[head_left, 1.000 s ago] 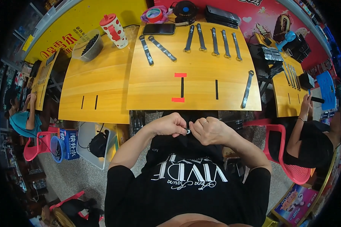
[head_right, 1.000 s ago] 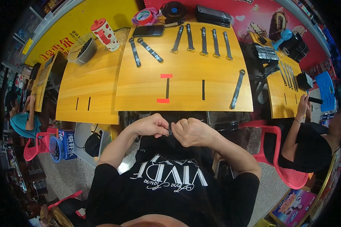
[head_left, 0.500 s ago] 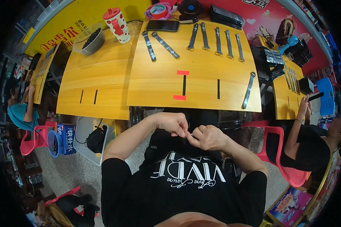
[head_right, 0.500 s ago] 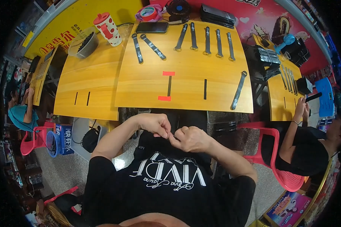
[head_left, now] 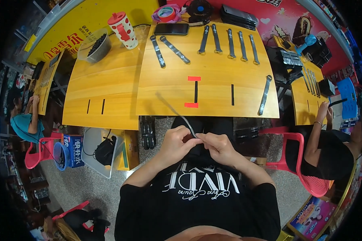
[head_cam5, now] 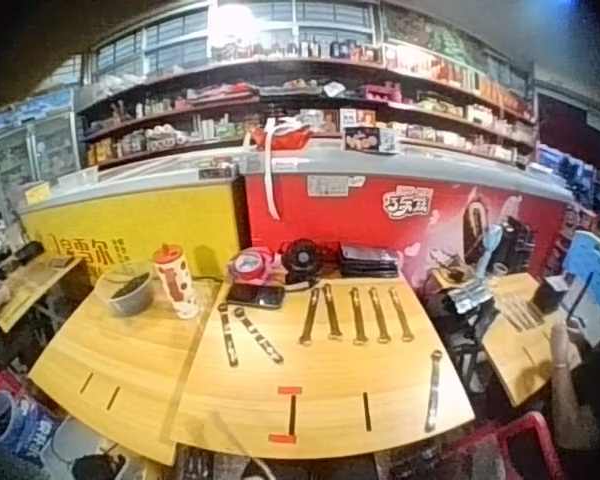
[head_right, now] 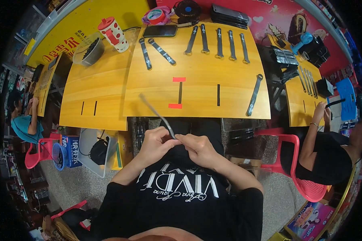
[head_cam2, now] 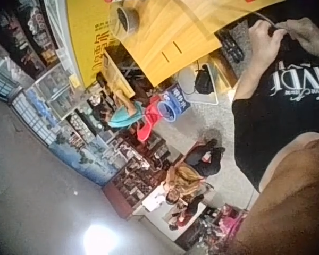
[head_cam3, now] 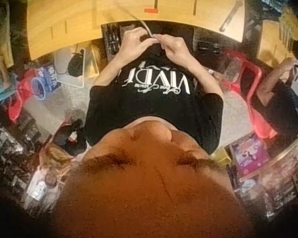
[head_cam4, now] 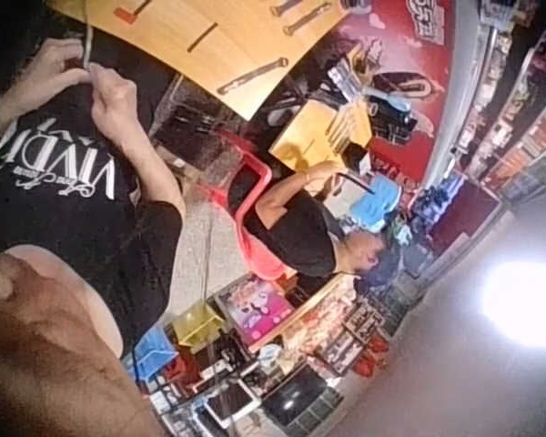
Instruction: Manually attaching flexible black strips to a base plate.
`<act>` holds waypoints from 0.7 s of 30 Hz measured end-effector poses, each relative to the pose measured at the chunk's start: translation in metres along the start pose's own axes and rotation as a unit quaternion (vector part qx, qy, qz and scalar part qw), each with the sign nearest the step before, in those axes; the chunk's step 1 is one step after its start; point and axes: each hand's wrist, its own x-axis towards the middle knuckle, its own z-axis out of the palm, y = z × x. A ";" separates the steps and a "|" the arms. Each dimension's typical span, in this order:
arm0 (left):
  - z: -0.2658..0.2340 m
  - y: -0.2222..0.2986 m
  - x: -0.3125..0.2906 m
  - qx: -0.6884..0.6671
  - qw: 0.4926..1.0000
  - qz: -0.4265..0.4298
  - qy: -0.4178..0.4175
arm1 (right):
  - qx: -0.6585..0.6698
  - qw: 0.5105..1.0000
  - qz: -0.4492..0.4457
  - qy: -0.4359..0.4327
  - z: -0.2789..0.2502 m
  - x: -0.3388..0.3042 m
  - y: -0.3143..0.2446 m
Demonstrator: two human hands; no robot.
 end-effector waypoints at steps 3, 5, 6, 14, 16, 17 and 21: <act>-0.003 -0.002 0.001 -0.006 1.000 0.012 -0.022 | -0.026 0.999 -0.028 -0.036 -0.010 0.004 0.002; -0.005 -0.003 0.003 0.016 0.997 0.047 -0.062 | -0.068 0.995 -0.039 -0.056 -0.017 0.007 -0.002; -0.006 -0.002 0.003 0.016 0.997 0.047 -0.063 | -0.111 0.990 -0.051 -0.075 -0.021 0.008 -0.003; -0.017 -0.006 0.011 -0.080 0.986 0.048 -0.135 | 0.087 0.993 -0.003 -0.083 -0.020 0.009 0.022; -0.018 -0.006 0.011 -0.136 0.985 0.002 -0.105 | 0.177 0.980 0.038 -0.085 -0.019 0.013 0.025; -0.018 -0.006 0.011 -0.192 0.977 -0.044 -0.077 | 0.132 0.990 0.010 -0.047 -0.019 0.014 0.022; -0.017 -0.003 0.006 -0.100 0.992 0.056 -0.059 | -0.025 0.998 -0.052 0.001 -0.030 0.017 0.000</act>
